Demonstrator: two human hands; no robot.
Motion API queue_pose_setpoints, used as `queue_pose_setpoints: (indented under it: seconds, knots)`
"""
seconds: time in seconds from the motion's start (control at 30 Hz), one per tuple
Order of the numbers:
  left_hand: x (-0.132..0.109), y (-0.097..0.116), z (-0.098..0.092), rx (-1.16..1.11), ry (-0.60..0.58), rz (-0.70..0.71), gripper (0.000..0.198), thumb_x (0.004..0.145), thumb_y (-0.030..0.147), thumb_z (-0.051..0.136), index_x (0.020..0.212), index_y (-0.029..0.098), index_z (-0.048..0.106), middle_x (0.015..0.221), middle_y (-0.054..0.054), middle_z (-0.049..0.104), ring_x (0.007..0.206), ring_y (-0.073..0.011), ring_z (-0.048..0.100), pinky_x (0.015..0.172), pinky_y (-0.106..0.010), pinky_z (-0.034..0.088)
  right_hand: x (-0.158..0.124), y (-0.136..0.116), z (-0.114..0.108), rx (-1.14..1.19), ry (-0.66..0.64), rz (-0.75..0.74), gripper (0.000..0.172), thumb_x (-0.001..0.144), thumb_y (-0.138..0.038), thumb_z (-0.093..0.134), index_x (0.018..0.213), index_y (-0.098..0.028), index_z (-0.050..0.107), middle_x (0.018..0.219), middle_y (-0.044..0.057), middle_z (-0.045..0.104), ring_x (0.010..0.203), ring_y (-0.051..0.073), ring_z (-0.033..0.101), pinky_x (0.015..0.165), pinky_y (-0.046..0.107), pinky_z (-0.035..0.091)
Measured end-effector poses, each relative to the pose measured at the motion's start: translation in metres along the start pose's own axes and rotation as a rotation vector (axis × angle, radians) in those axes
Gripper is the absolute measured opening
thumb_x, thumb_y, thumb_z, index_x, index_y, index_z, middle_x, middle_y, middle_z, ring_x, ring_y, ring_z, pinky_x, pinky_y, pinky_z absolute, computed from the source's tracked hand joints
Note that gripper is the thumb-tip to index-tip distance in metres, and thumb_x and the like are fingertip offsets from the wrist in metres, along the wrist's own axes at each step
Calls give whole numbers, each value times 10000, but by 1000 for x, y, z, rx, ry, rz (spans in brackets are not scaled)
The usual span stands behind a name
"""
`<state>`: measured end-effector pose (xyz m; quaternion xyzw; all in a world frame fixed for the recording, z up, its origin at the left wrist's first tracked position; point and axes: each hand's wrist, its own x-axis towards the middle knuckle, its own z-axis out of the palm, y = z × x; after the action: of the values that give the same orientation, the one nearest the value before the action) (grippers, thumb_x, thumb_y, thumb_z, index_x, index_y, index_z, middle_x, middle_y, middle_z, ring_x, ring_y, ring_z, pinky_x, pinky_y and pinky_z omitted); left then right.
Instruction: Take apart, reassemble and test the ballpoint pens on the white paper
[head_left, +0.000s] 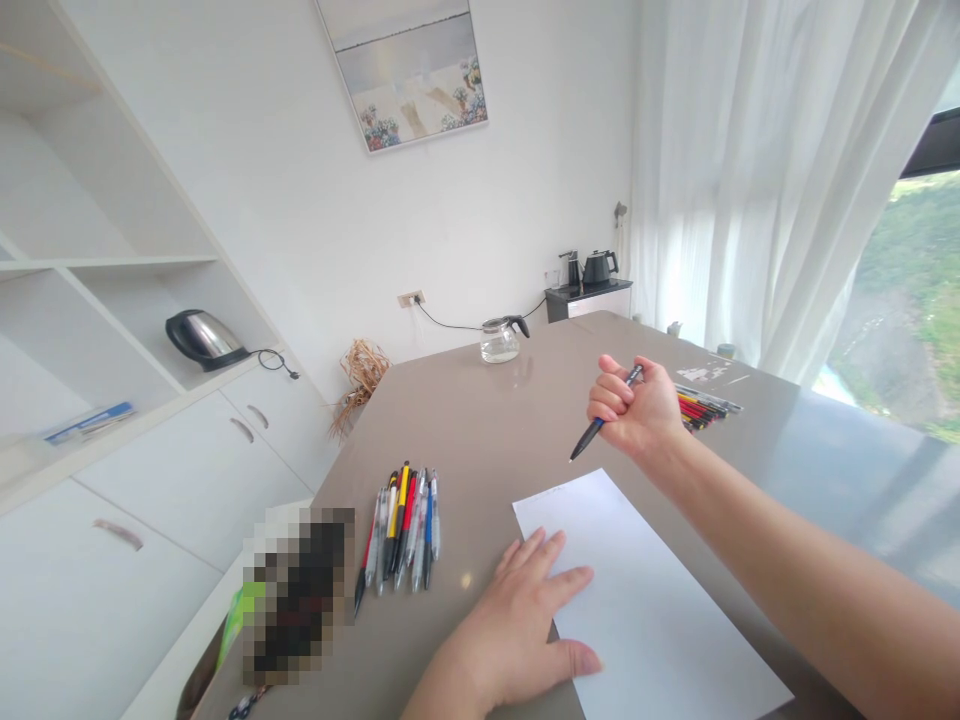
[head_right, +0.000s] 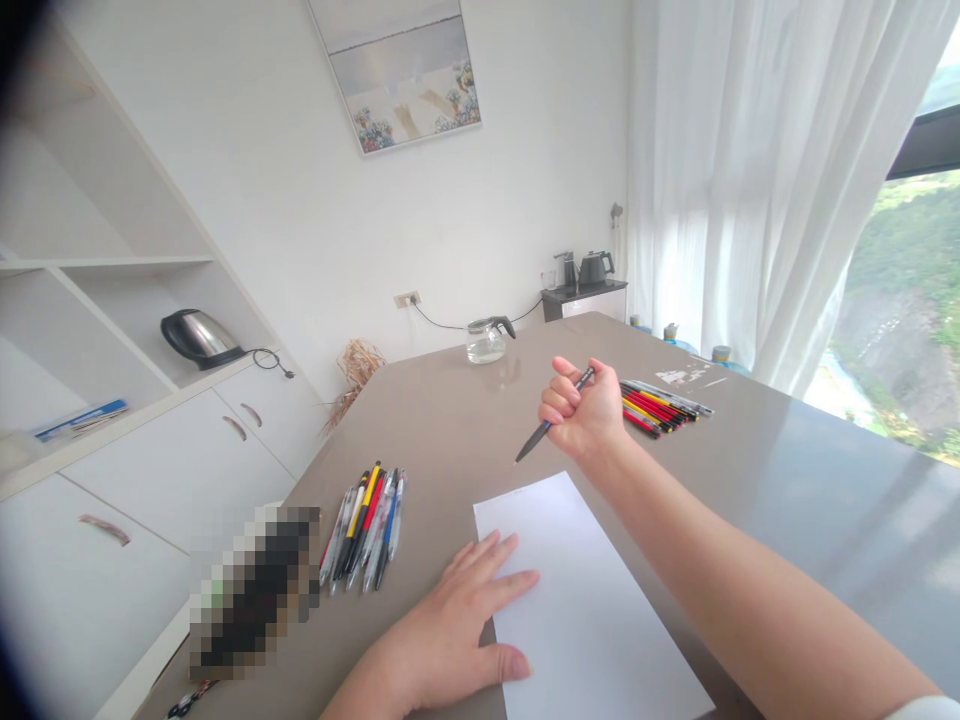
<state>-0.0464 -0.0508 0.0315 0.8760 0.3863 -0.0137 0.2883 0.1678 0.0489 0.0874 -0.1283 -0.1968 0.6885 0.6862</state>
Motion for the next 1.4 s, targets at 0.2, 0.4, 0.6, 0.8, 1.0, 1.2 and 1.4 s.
queue_pose_setpoints:
  seconds: [0.2, 0.4, 0.6, 0.8, 1.0, 1.2, 1.4]
  knots:
    - [0, 1, 0, 13, 8, 4, 639, 681, 557, 498, 1256, 362, 301, 1404, 12, 92, 1275, -208, 9, 1025, -419, 56, 1, 1, -2, -17, 4, 3, 482, 762, -587, 218, 704, -187, 481, 391, -87, 168, 316, 68, 176, 309, 209, 132]
    - [1, 1, 0, 18, -4, -7, 654, 677, 558, 500, 1263, 358, 289, 1406, 16, 76, 1274, -216, -1, 1025, -421, 46, 4, 3, -5, -42, 13, -14, 322, 774, -446, 301, 649, -193, 456, 374, -86, 185, 304, 69, 170, 297, 207, 135]
    - [2, 0, 0, 12, -14, -7, 657, 682, 549, 497, 1268, 340, 289, 1407, 9, 75, 1274, -228, -2, 1023, -431, 46, 4, 3, -6, -58, 27, -14, 361, 769, -488, 291, 603, -198, 426, 363, -85, 190, 297, 69, 171, 291, 205, 143]
    - [1, 1, 0, 15, -13, -6, 660, 680, 545, 500, 1270, 340, 285, 1407, 13, 80, 1273, -237, -1, 1021, -440, 48, 4, 4, -7, -88, 43, -23, 346, 766, -470, 299, 587, -200, 421, 360, -82, 191, 296, 68, 170, 292, 204, 148]
    - [1, 2, -1, 15, -17, -10, 660, 683, 558, 485, 1271, 332, 289, 1407, 10, 78, 1273, -238, -7, 1020, -442, 42, 4, 4, -7, -99, 49, -21, 334, 766, -451, 304, 578, -199, 418, 357, -82, 198, 294, 68, 168, 281, 203, 152]
    - [2, 1, 1, 18, -5, 5, 656, 685, 551, 492, 1270, 331, 290, 1406, 11, 88, 1274, -229, 1, 1025, -431, 39, 5, 6, -5, -171, 13, -8, 161, 733, -320, 517, 684, -168, 495, 406, -83, 355, 291, 30, 213, 277, 162, 184]
    - [1, 1, 0, 15, -6, 9, 652, 692, 536, 496, 1273, 328, 285, 1406, 12, 88, 1273, -227, -18, 1027, -427, 28, 8, 19, -18, -327, 66, 260, 421, 812, -447, 290, 750, -135, 565, 564, 56, 566, 478, 135, 513, 435, 256, 413]
